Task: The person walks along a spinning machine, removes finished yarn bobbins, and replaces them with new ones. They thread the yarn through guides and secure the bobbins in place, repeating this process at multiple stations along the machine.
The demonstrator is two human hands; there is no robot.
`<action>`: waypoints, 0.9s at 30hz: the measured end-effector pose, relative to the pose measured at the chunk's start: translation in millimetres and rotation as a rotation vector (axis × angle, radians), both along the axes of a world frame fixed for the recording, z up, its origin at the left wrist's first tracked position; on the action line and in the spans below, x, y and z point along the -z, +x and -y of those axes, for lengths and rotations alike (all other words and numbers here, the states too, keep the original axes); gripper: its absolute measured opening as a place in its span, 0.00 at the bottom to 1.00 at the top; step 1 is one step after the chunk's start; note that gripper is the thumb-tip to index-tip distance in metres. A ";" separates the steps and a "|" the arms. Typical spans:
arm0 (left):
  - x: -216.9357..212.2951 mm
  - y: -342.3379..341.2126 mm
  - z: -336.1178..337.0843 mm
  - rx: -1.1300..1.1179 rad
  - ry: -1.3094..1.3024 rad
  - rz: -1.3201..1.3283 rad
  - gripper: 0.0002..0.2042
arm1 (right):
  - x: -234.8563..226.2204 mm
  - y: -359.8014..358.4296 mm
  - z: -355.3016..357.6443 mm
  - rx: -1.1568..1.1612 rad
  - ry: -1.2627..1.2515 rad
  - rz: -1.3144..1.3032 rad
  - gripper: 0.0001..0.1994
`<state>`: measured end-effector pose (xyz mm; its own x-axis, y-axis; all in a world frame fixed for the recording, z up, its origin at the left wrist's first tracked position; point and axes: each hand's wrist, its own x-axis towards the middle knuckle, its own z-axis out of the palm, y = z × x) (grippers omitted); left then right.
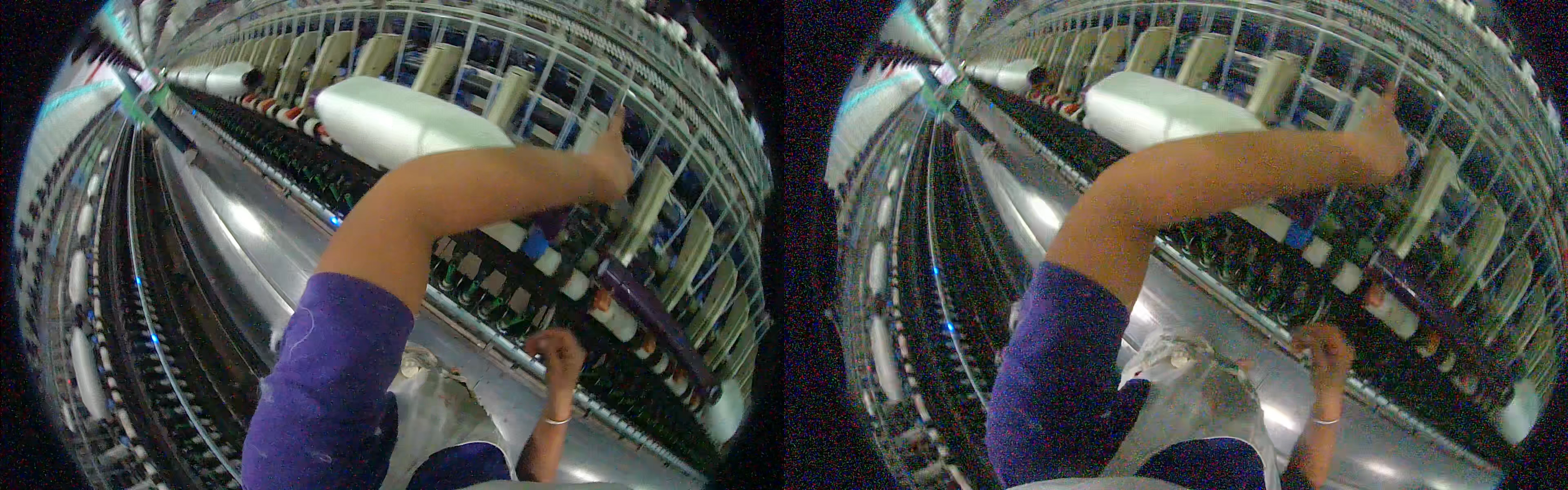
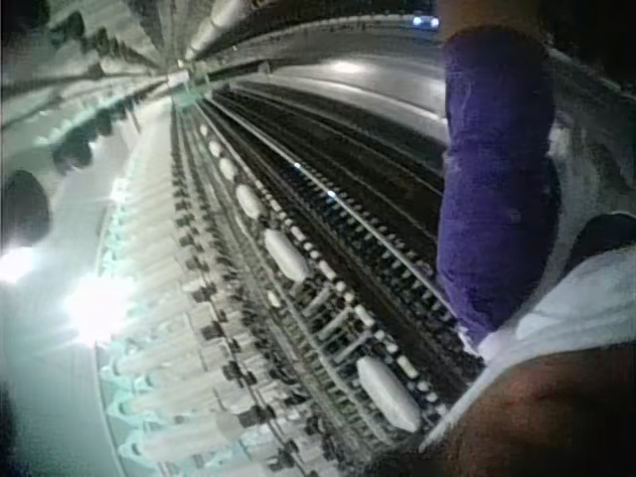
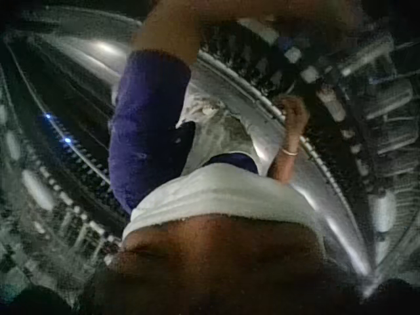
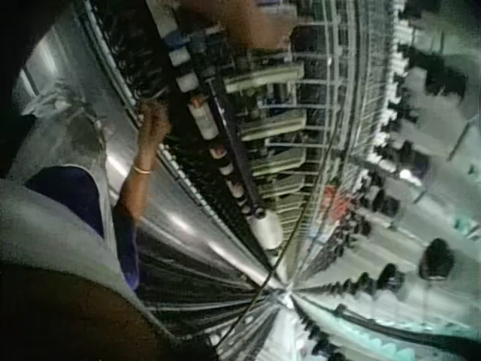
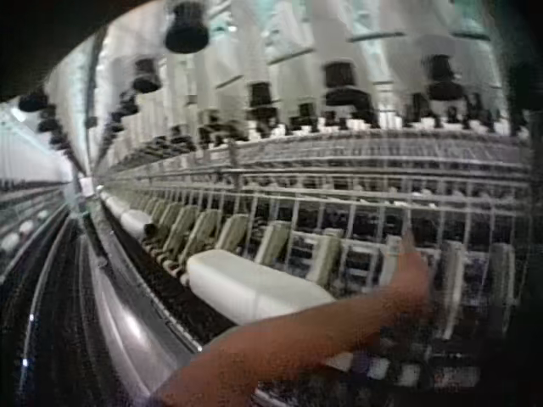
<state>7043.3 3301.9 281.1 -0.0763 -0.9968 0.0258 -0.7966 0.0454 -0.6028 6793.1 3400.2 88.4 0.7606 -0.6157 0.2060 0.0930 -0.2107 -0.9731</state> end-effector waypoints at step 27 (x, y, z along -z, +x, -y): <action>311.9 39.1 -532.1 -0.782 -0.359 -1.631 0.12 | 72.0 214.2 -193.7 -0.432 0.588 -0.326 0.06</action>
